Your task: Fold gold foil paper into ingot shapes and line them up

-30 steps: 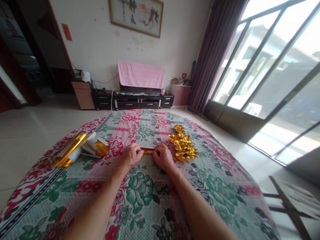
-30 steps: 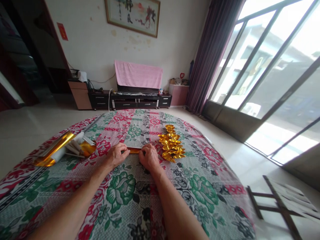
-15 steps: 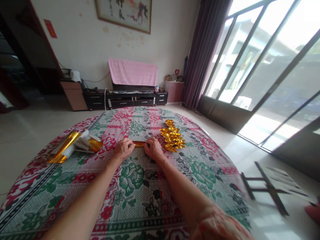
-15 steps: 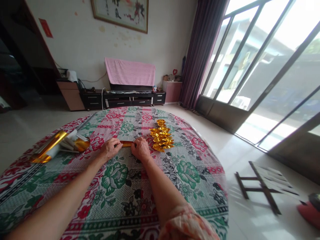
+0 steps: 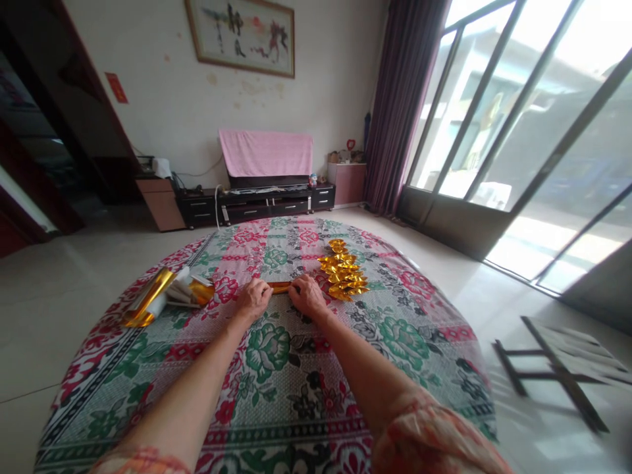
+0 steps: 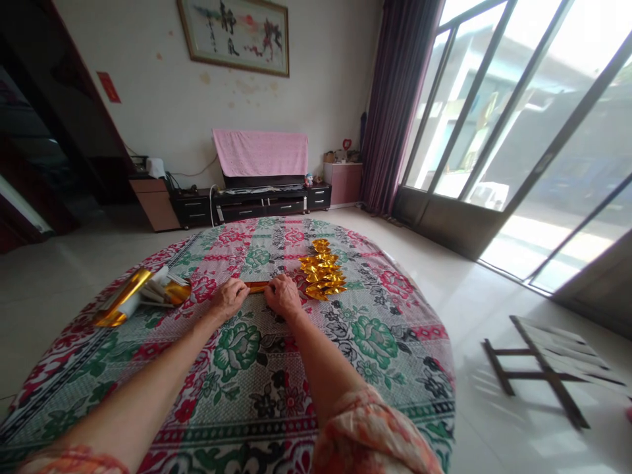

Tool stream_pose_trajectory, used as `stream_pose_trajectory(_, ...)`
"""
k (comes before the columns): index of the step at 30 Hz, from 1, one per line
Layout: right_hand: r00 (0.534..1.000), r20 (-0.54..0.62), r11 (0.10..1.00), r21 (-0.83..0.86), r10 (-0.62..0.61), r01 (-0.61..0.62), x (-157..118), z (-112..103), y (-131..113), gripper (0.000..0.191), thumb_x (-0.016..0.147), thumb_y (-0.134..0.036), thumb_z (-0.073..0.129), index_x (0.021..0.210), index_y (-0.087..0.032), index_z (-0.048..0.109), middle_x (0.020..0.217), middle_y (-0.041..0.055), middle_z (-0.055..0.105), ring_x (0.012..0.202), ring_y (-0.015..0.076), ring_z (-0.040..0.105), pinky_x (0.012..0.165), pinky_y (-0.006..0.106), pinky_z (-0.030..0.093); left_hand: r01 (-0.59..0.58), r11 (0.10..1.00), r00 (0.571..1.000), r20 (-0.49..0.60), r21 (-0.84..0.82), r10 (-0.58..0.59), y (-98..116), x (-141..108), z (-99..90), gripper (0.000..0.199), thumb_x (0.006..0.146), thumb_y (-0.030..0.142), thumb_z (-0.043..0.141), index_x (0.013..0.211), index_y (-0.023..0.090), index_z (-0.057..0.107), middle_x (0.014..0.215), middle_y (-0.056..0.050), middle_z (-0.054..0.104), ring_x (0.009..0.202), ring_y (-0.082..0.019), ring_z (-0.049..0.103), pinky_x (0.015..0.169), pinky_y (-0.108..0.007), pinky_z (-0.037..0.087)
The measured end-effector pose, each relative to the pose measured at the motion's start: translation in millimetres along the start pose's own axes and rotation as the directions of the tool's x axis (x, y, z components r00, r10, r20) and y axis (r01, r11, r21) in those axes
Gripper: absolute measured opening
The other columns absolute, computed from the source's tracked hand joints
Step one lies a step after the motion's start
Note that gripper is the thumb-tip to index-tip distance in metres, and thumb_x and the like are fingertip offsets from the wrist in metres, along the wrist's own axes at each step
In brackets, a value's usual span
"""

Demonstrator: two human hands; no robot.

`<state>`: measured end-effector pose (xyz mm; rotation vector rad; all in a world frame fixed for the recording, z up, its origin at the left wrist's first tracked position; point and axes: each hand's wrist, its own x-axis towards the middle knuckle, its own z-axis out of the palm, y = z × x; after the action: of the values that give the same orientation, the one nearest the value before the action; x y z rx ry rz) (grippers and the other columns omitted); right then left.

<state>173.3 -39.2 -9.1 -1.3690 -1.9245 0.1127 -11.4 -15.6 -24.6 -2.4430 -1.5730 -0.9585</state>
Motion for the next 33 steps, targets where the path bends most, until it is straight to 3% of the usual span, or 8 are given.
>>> stream_pose_trajectory(7, 1.0, -0.015, 1.0, 0.018, -0.021, 0.022, -0.6, 3.0, 5.7, 0.017, 0.083, -0.029, 0.053, 0.075, -0.019, 0.065, 0.087, 0.0043, 0.061, 0.083, 0.0143, 0.055, 0.08, 0.025, 0.04, 0.0, 1.0, 1.0, 0.006, -0.008, 0.0, -0.8, 0.6, 1.8, 0.018, 0.081, 0.027, 0.047, 0.069, 0.019, 0.057, 0.076, -0.004, 0.057, 0.078, -0.017, 0.055, 0.075, -0.029, 0.042)
stream_pose_trajectory(33, 0.999, 0.001, 0.997, 0.058, -0.049, 0.049, -1.8, -2.9, 0.5, 0.016, 0.081, -0.022, 0.054, 0.066, -0.019, 0.06, 0.084, 0.0045, 0.06, 0.082, 0.0157, 0.054, 0.079, 0.028, 0.04, 0.027, 0.985, 0.999, 0.036, -0.169, -0.021, 9.1, -4.1, -9.0, 0.015, 0.081, 0.025, 0.049, 0.07, 0.02, 0.057, 0.082, -0.004, 0.056, 0.083, -0.016, 0.055, 0.079, -0.03, 0.043)
